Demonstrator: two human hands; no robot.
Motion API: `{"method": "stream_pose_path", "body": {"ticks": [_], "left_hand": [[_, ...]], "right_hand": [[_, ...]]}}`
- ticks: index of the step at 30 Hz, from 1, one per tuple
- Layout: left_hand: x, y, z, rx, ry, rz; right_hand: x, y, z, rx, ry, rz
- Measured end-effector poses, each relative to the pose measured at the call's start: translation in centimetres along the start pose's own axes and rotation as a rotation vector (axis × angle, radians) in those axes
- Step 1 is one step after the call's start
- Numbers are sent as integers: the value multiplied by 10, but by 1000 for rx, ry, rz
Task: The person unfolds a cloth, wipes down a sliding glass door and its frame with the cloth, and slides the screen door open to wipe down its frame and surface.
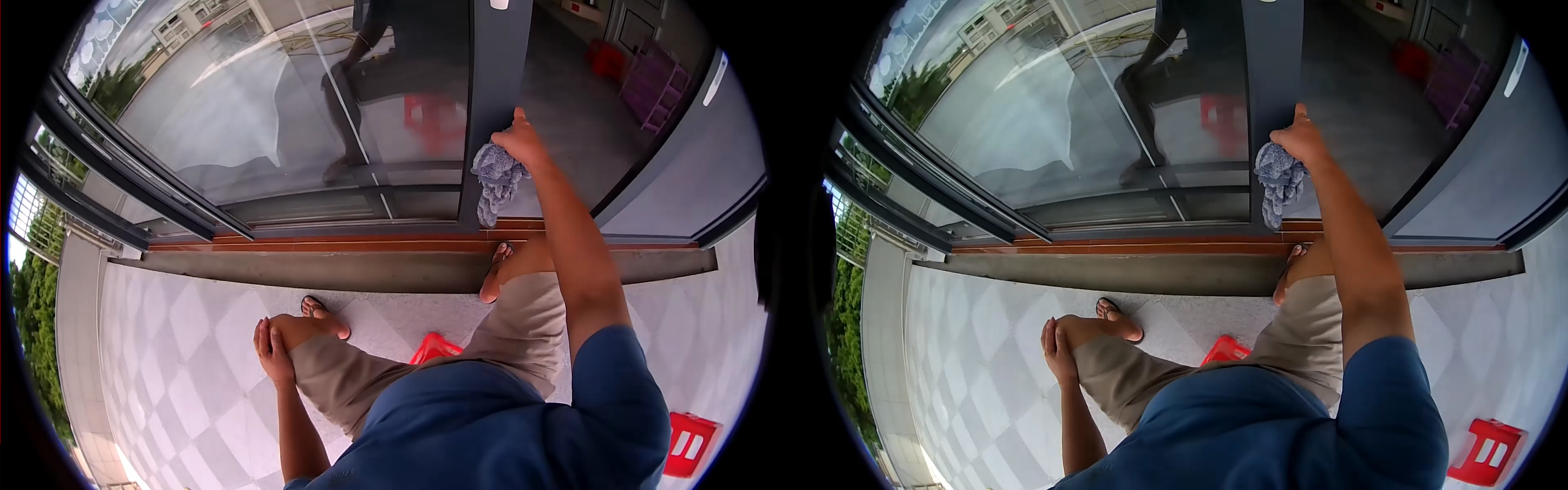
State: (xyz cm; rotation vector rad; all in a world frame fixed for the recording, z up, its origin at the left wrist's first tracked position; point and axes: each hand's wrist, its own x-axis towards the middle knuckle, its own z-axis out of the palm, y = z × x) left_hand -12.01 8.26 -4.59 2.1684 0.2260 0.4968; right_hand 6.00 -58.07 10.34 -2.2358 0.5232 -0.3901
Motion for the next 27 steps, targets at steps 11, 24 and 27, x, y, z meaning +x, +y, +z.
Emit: {"method": "stream_pose_path", "body": {"ticks": [11,24,27], "left_hand": [[-1,19,7,345,-133,127],[11,210,116,599,-420,886],[39,319,157,461,-347,1196]], "right_hand": [[-17,-29,15,-3,-132,2],[-127,71,124,1921,-381,642],[-130,53,74,2078,-427,527]]}}
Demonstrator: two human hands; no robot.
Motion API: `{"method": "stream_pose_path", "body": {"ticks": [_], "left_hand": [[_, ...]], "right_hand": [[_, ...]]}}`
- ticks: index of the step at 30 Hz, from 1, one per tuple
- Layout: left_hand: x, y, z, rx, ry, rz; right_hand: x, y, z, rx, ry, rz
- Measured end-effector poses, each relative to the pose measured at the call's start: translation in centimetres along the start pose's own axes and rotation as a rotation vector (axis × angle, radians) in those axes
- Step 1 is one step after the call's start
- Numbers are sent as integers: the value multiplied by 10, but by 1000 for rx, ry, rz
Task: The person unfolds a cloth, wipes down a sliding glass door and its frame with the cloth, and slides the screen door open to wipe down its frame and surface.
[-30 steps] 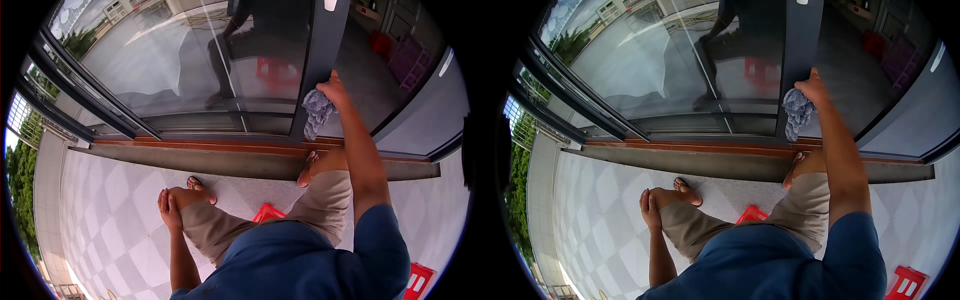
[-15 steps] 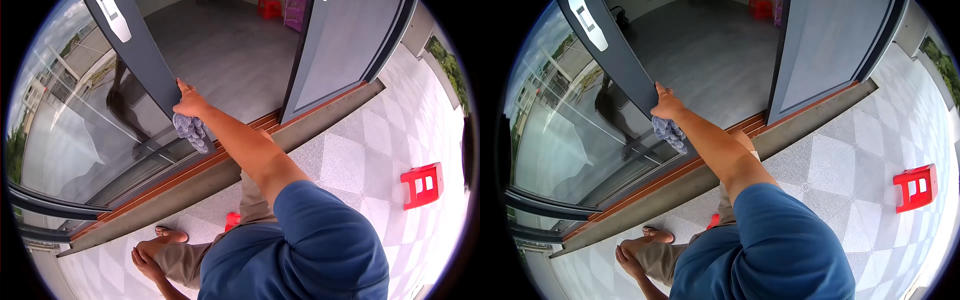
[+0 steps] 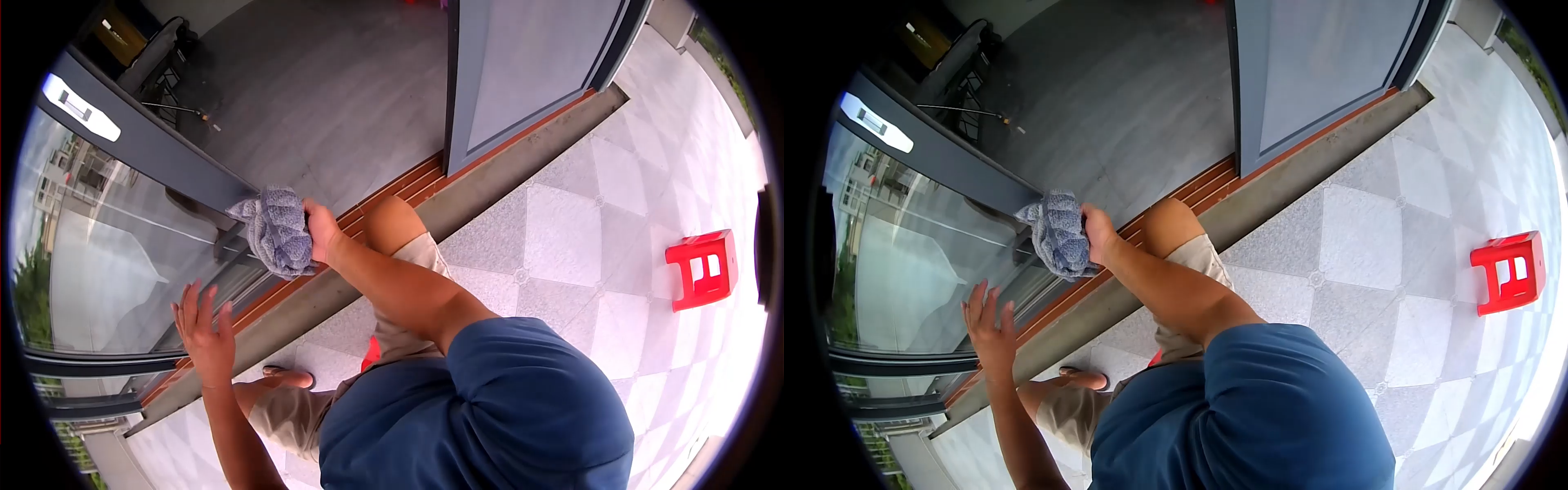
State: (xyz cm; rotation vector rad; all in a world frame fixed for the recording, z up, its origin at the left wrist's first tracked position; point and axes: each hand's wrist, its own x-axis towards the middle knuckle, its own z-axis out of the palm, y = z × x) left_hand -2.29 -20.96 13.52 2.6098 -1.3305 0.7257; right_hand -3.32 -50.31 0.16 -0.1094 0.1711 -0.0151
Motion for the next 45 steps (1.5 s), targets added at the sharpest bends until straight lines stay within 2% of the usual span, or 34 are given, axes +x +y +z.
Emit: {"method": "stream_pose_path", "body": {"ticks": [4,6,10,12,15,16,18,22,26,29,30,32,33,35,38,42,45], "left_hand": [[148,22,-33,109,161,275],[208,17,-38,244,172,380],[284,17,-45,487,108,431],[296,8,-44,620,-7,398],[306,-28,-39,753,-282,213],[302,-20,-43,724,-266,250],[300,-6,-42,763,-300,173],[301,-17,-33,726,-264,148],[298,-27,-29,672,-202,166],[291,-42,-34,601,-174,193],[289,-49,-33,587,-148,196],[289,-55,-35,556,-144,198],[288,-53,-38,543,-162,169],[284,-65,-33,526,-120,202],[283,-74,-28,571,-116,216],[279,-88,-18,564,-73,241],[278,-94,-9,536,-67,251]], "right_hand": [[-9,-16,2,7,-93,-85],[-13,-14,1,64,-156,-62],[-22,-26,9,87,-216,-74],[-27,-32,12,95,-206,-86],[-24,-34,8,130,-268,-76],[-18,-31,3,134,-290,-90],[-12,-22,1,144,-157,-110],[-7,-6,-9,-40,-192,-143],[-27,-7,4,-17,41,-77],[-49,-23,-9,-145,-47,-66],[-72,-33,3,-124,-2,-71],[-107,-59,17,-162,-18,-254],[-133,-74,37,-190,67,-342],[-177,-101,69,-186,32,-519],[-226,-170,69,-488,-75,-857],[-272,-228,63,-542,130,-1173],[-273,-240,40,-489,298,-1194]]}}
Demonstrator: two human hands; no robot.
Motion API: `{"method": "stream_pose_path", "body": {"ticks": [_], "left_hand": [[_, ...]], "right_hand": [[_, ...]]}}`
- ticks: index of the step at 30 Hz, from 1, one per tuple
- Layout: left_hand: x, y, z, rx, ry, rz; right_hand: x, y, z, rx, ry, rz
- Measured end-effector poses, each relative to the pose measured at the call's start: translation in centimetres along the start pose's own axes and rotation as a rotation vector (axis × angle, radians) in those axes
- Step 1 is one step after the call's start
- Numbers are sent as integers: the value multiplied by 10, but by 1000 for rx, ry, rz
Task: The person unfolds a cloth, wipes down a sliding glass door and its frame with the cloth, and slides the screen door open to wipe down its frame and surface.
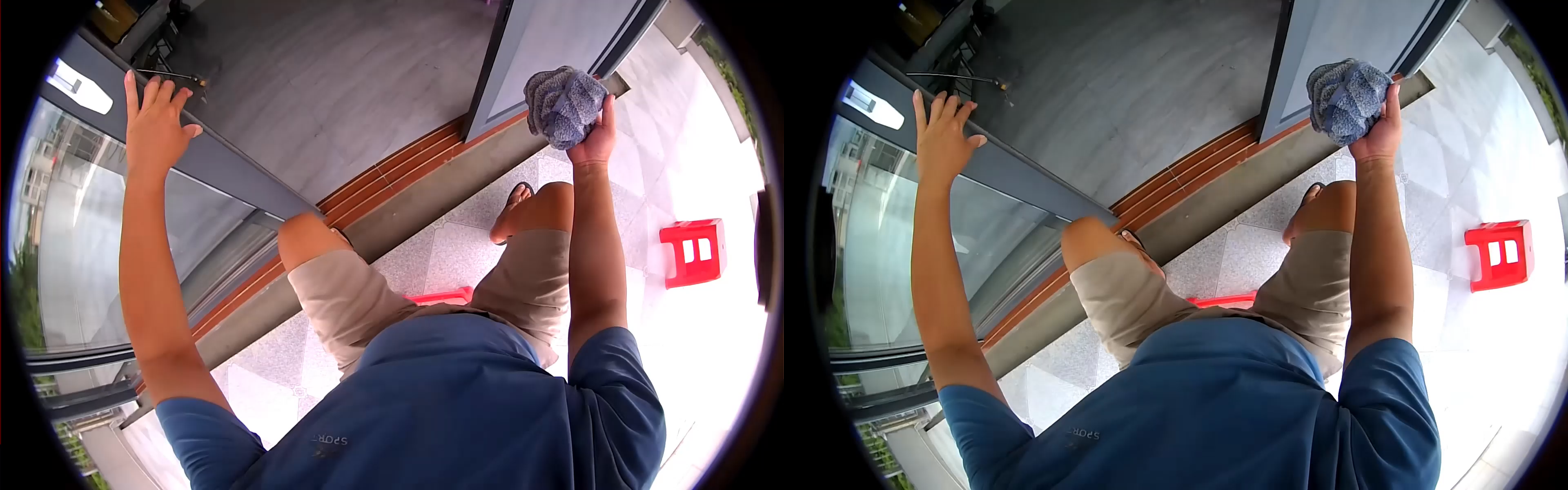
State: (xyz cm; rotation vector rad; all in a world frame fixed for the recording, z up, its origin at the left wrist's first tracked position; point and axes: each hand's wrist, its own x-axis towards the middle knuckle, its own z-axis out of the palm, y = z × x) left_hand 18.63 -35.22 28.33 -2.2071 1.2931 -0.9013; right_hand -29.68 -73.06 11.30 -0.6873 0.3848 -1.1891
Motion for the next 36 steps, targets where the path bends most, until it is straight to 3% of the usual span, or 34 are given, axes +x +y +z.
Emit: {"method": "stream_pose_path", "body": {"ticks": [3,8,10,11,13,14,18,22,25,29,31,32,33,36], "left_hand": [[3,9,8,-2,39,11],[14,49,37,-177,174,-88],[18,99,31,-559,181,-121],[20,134,19,-977,43,-221],[13,211,20,-1520,-176,-210],[7,252,5,-1577,-281,-170],[9,383,-13,-1576,-447,158],[127,401,-77,-1686,-395,251],[239,380,-141,-1900,-295,69],[350,364,-212,-1773,-110,-136],[391,378,-221,-1760,63,-171],[422,392,-206,-1878,108,-48],[422,398,-217,-1796,179,-170],[428,399,-208,-1609,103,-296]], "right_hand": [[11,25,-58,-28,137,28],[23,48,-132,-102,289,410],[24,46,-112,-94,299,445],[25,46,-106,-62,277,448],[38,52,-115,-94,230,492],[36,54,-118,-225,210,455],[22,60,-98,-439,148,359],[20,66,-119,-724,151,358],[15,53,-118,-622,146,333],[26,55,-145,-710,238,225],[23,42,-137,-827,283,159],[33,56,-159,-797,286,157],[29,44,-145,-818,311,153],[41,48,-153,-761,294,137]]}}
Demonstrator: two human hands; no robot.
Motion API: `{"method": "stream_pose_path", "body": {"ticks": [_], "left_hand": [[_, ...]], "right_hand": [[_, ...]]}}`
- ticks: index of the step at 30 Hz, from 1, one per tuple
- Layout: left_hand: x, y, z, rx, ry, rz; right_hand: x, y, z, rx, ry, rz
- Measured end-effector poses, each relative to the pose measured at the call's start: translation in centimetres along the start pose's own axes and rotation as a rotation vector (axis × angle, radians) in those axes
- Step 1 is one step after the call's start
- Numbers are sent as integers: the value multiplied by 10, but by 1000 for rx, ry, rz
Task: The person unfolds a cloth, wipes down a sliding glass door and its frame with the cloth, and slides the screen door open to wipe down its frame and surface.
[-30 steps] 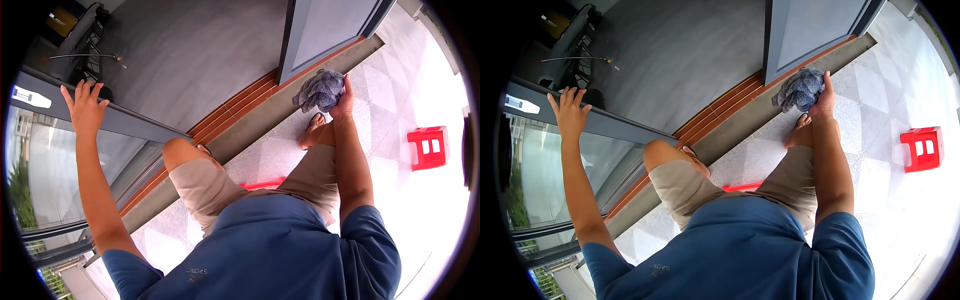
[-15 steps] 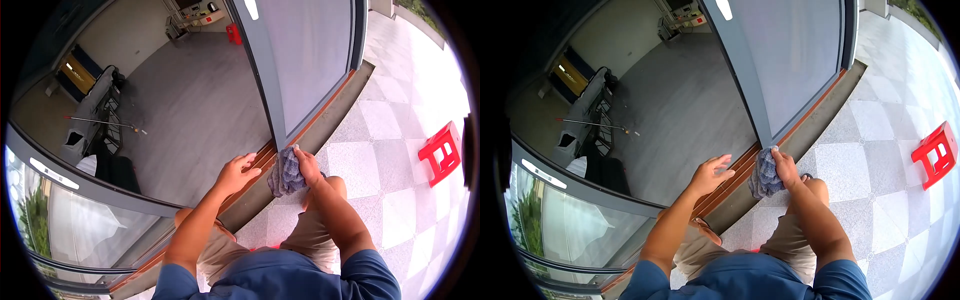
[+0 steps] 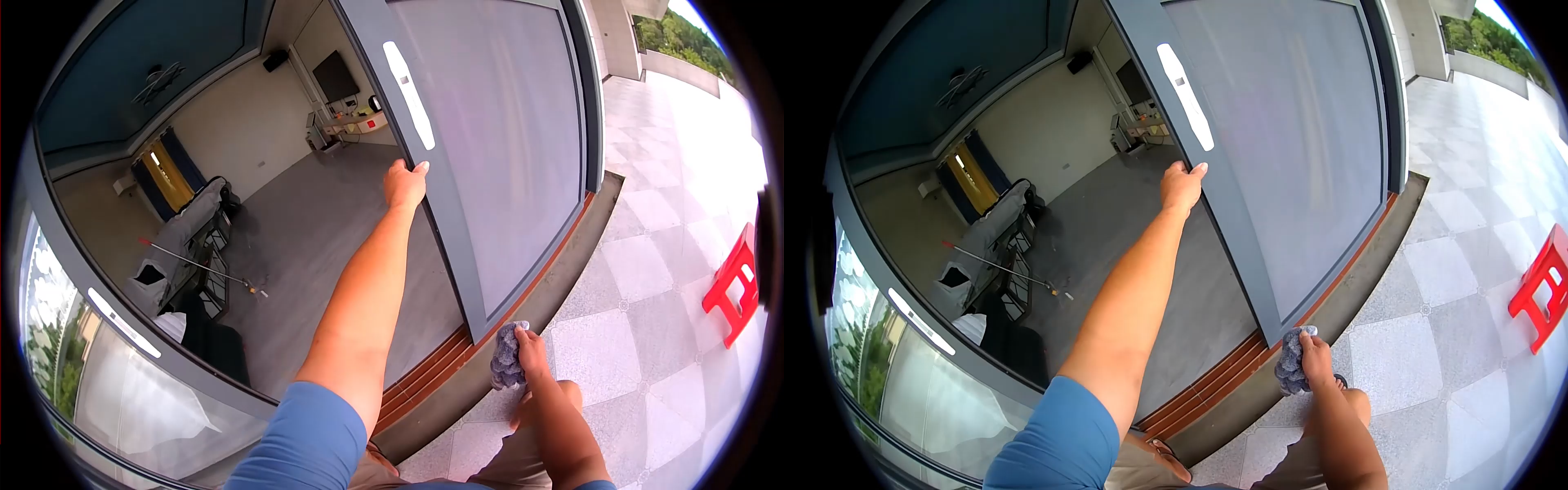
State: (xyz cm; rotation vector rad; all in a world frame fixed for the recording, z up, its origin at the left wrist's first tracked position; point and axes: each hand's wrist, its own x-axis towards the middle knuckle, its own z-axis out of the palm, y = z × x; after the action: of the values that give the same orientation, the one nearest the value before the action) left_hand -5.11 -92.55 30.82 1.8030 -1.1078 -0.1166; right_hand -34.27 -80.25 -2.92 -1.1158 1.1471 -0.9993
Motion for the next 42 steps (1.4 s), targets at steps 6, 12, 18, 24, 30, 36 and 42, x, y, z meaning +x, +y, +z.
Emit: {"method": "stream_pose_path", "body": {"ticks": [6,12,18,24,30,36,42], "left_hand": [[-8,-7,-9,106,17,38],[-28,-15,-45,92,28,34],[-54,-39,-90,16,13,43],[-162,-132,-100,221,-9,70],[-379,-286,-61,-211,-760,-265],[-418,-247,-100,-624,-638,-555],[-392,-204,-168,-815,-352,-568]], "right_hand": [[-6,-8,11,90,-57,54],[-9,-14,31,116,-217,45],[-17,1,52,62,-361,3],[-41,8,67,8,-388,-12],[-62,38,77,-46,-644,-135],[-143,7,125,-120,-496,-682],[-177,-43,143,399,-353,-252]]}}
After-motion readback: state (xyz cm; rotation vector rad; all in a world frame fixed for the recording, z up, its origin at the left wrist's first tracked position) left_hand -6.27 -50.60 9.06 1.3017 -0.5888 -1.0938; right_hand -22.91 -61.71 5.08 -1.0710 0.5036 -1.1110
